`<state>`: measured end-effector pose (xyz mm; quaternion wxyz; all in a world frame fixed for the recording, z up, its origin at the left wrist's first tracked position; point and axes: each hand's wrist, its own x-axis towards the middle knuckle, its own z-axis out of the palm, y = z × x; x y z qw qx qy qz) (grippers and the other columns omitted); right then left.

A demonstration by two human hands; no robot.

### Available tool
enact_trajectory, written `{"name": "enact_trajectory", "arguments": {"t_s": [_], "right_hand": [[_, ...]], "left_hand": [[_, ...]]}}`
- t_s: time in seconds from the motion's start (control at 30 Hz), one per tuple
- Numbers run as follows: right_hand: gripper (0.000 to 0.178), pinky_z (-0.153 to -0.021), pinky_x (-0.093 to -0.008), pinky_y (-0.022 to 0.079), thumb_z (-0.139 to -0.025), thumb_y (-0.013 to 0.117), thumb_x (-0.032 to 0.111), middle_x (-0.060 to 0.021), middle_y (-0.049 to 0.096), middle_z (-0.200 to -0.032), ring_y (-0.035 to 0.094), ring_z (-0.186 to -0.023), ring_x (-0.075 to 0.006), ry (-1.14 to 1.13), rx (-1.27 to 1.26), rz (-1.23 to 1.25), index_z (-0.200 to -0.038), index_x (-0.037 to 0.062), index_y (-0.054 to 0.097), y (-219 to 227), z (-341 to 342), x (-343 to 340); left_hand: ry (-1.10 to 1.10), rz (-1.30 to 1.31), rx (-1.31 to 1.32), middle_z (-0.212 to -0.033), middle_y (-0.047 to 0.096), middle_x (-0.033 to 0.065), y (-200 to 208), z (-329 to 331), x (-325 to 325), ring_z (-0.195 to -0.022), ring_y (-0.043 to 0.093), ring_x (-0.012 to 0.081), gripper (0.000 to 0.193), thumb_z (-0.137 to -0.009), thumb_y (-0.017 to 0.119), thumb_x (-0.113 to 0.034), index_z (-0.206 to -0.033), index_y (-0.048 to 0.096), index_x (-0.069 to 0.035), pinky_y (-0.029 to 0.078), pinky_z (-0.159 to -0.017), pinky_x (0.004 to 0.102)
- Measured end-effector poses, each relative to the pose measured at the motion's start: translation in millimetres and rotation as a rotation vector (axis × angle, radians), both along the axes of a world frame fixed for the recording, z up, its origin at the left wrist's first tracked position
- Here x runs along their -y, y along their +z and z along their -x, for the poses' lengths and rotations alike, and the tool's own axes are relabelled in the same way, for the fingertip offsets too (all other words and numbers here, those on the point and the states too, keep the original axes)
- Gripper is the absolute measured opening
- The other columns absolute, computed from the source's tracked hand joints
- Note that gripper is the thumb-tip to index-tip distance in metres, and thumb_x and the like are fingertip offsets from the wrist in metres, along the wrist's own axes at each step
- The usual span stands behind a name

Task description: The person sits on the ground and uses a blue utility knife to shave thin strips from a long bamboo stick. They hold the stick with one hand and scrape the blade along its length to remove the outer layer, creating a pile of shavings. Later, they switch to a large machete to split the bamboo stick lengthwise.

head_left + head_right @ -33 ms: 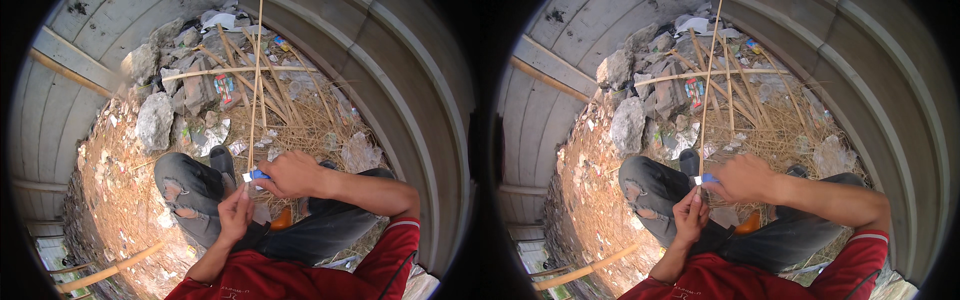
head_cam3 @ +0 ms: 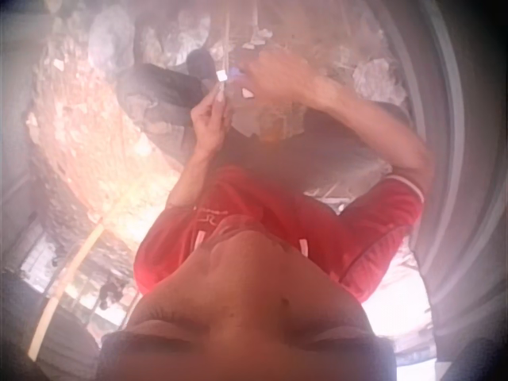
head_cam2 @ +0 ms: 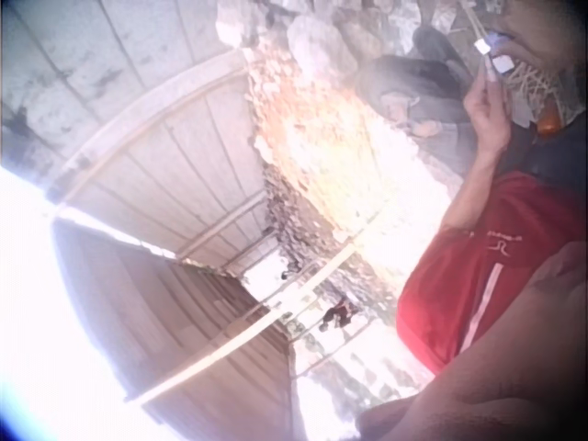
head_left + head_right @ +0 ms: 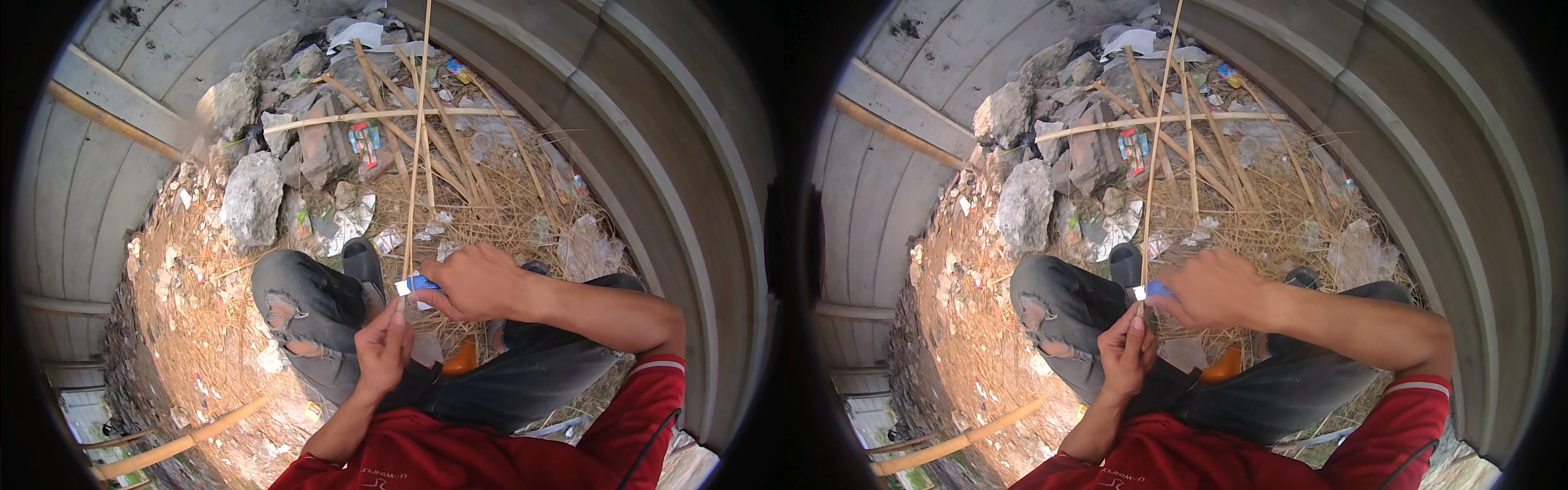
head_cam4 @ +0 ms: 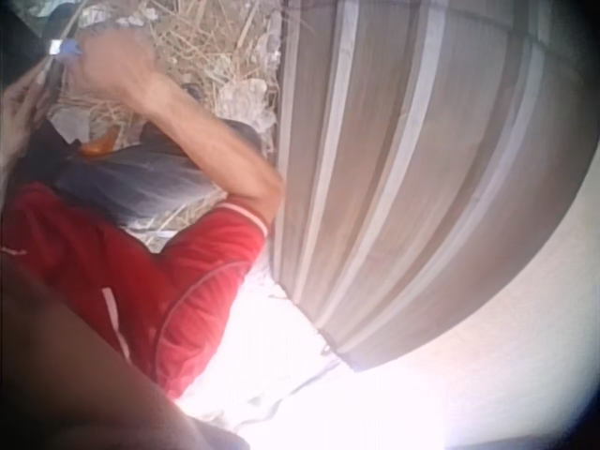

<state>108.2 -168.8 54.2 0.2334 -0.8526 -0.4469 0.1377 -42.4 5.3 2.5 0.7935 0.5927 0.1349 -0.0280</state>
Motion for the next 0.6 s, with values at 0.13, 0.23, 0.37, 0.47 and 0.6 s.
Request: {"name": "enact_trajectory", "arguments": {"t_s": [0.13,0.23,0.37,0.47,0.6], "right_hand": [[0.053,-0.072,-0.0545,0.053,-0.103,0.049,0.046,-0.0258,0.067,-0.074,0.067,-0.077,-0.0479,-0.439,-0.006,-0.048,-0.094,-0.0026,0.068,3,-61,16],[0.061,-0.07,-0.0535,0.046,-0.104,0.047,0.048,-0.0265,0.06,-0.068,0.059,-0.069,-0.0456,-0.759,0.156,-0.178,-0.081,-0.006,0.063,1,-155,95],[0.059,-0.064,-0.0507,0.042,-0.104,0.05,0.047,-0.0222,0.054,-0.062,0.049,-0.061,-0.0431,-0.905,0.149,-0.302,-0.08,-0.0063,0.06,4,-165,122],[0.054,-0.062,-0.049,0.041,-0.103,0.052,0.043,-0.0237,0.055,-0.063,0.051,-0.061,-0.0437,-0.684,0.089,-0.317,-0.08,-0.0055,0.06,9,-129,93],[0.038,-0.062,-0.0533,0.046,-0.1,0.055,0.035,-0.025,0.062,-0.07,0.062,-0.066,-0.0461,-0.313,0.08,-0.187,-0.089,-0.0013,0.061,3,-75,49]], "left_hand": [[-0.05,0.012,-0.071,-0.065,0.042,-0.0046,-5,20,-3,-0.05,0.034,0.0034,0.042,-0.108,0.05,-0.019,-0.143,0.051,0.003,0.028,-0.045,0.0206],[-0.231,-0.122,0.039,-0.066,0.048,-0.0023,-21,66,4,-0.052,0.038,0.0043,0.04,-0.108,0.049,-0.015,-0.142,0.052,0.004,0.031,-0.047,0.0222],[-0.247,-0.126,0.059,-0.066,0.05,-0.0011,-38,85,9,-0.052,0.039,0.0049,0.038,-0.107,0.048,-0.013,-0.141,0.053,0.004,0.033,-0.049,0.023],[-0.121,0.038,0.044,-0.063,0.043,-0.0026,-39,65,10,-0.05,0.036,0.0047,0.037,-0.108,0.047,-0.014,-0.141,0.053,0.002,0.031,-0.046,0.022],[-0.018,0.063,0.03,-0.062,0.037,-0.0038,-26,35,1,-0.047,0.032,0.0043,0.038,-0.109,0.045,-0.018,-0.142,0.053,0.0,0.027,-0.042,0.0213]]}}
